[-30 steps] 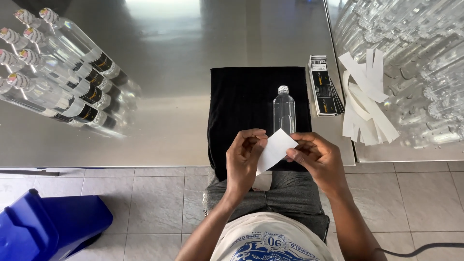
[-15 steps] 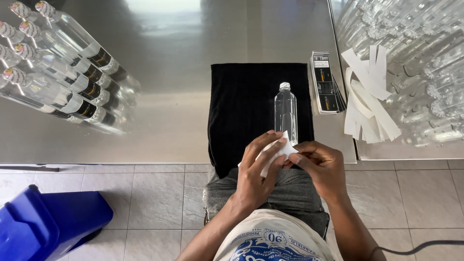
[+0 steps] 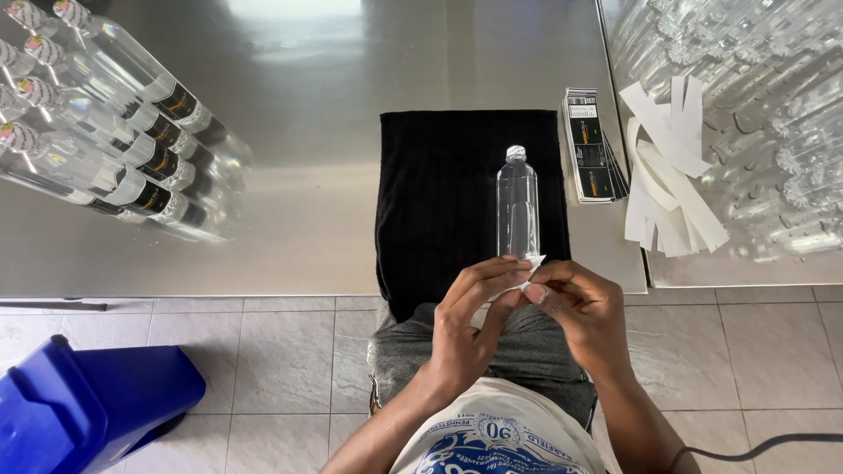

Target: Manually peeling adhesive labels and applying them to clear plastic bottles at a workstation.

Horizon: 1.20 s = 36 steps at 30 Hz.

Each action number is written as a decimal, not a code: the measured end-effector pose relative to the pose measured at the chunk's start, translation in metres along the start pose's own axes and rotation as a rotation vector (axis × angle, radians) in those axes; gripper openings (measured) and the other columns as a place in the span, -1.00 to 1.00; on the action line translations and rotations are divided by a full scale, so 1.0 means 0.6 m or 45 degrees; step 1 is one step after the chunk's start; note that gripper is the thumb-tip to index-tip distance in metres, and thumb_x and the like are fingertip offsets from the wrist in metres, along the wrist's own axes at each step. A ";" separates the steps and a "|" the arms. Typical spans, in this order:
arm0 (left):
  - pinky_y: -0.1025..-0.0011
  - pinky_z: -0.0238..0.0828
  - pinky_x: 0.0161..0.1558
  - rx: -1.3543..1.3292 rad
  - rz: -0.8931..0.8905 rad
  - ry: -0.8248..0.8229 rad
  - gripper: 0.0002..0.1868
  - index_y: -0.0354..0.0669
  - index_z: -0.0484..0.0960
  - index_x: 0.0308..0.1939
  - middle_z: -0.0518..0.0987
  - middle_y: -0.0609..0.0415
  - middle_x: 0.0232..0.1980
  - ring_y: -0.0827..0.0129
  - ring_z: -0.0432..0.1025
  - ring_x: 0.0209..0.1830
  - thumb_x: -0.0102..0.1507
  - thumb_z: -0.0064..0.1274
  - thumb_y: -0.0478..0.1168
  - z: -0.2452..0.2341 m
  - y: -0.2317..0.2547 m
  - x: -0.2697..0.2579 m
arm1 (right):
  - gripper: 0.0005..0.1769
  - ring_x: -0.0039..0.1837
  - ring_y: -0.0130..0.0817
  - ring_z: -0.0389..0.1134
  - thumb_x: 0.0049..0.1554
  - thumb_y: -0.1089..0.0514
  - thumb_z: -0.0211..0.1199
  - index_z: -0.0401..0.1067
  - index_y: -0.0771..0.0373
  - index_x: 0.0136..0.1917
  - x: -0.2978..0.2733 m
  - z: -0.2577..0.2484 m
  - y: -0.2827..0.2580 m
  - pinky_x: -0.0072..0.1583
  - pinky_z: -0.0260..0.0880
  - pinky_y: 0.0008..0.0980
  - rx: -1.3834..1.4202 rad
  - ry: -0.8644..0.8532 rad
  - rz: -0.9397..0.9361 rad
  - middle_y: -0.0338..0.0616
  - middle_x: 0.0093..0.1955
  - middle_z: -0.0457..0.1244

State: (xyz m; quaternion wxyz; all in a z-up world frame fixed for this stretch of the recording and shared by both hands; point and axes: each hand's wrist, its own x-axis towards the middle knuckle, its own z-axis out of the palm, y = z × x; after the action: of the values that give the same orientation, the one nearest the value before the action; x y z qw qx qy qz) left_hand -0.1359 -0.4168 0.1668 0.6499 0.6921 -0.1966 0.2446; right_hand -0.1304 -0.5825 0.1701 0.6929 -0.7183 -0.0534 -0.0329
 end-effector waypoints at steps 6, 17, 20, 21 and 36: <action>0.05 0.61 0.25 -0.079 -0.079 0.053 -0.81 -0.24 0.79 0.09 0.77 -0.01 0.08 -0.06 0.67 0.23 0.41 0.19 -0.38 0.001 0.001 -0.003 | -0.90 -0.08 -0.55 0.44 0.22 0.26 0.48 0.65 0.36 -0.03 -0.006 0.014 -0.006 0.00 0.57 -0.32 -0.005 0.050 -0.040 0.00 -0.22 0.49; -0.50 0.24 0.31 -0.119 -0.701 -0.185 -0.12 -0.47 0.35 0.52 0.60 -0.49 0.28 -0.48 0.45 0.36 0.31 0.33 0.03 -0.066 0.005 0.021 | -0.78 0.21 -0.28 0.52 0.41 0.12 0.17 0.20 0.18 0.23 0.004 -0.060 0.080 0.21 0.69 -0.24 0.378 0.434 -0.217 -0.11 0.14 0.35; 0.46 0.58 0.08 -0.612 -0.994 -0.004 -0.30 -0.27 0.48 0.44 0.65 -0.05 0.15 0.34 0.58 0.07 0.28 0.31 -0.07 -0.065 -0.049 -0.012 | -0.87 0.01 -0.39 0.37 0.46 0.08 0.17 0.32 0.05 0.24 0.011 -0.047 0.042 0.03 0.68 -0.19 0.352 0.564 -0.160 -0.21 0.02 0.29; 0.46 0.58 0.08 -0.610 -0.997 0.008 -0.30 -0.27 0.48 0.44 0.65 -0.05 0.15 0.34 0.58 0.07 0.28 0.31 -0.07 -0.063 -0.052 -0.013 | -0.87 0.01 -0.39 0.37 0.46 0.08 0.17 0.32 0.05 0.24 0.012 -0.047 0.045 0.03 0.68 -0.19 0.352 0.553 -0.154 -0.21 0.02 0.29; 0.57 0.57 -0.18 -0.677 -0.781 0.324 -0.71 -0.38 0.68 0.03 0.79 -0.15 -0.17 0.55 0.61 -0.31 0.30 0.40 -0.32 -0.008 -0.027 -0.007 | -0.42 0.43 0.17 0.37 0.13 0.13 0.60 0.57 0.40 0.35 0.026 0.037 0.025 0.50 0.42 0.13 -1.123 0.059 -1.246 0.20 0.42 0.32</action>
State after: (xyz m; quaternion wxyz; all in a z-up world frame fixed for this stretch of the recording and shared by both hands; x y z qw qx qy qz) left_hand -0.1301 -0.4112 0.1515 0.8677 0.4910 0.0441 0.0640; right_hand -0.1138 -0.5602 0.1562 0.2395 -0.8269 -0.3403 -0.3783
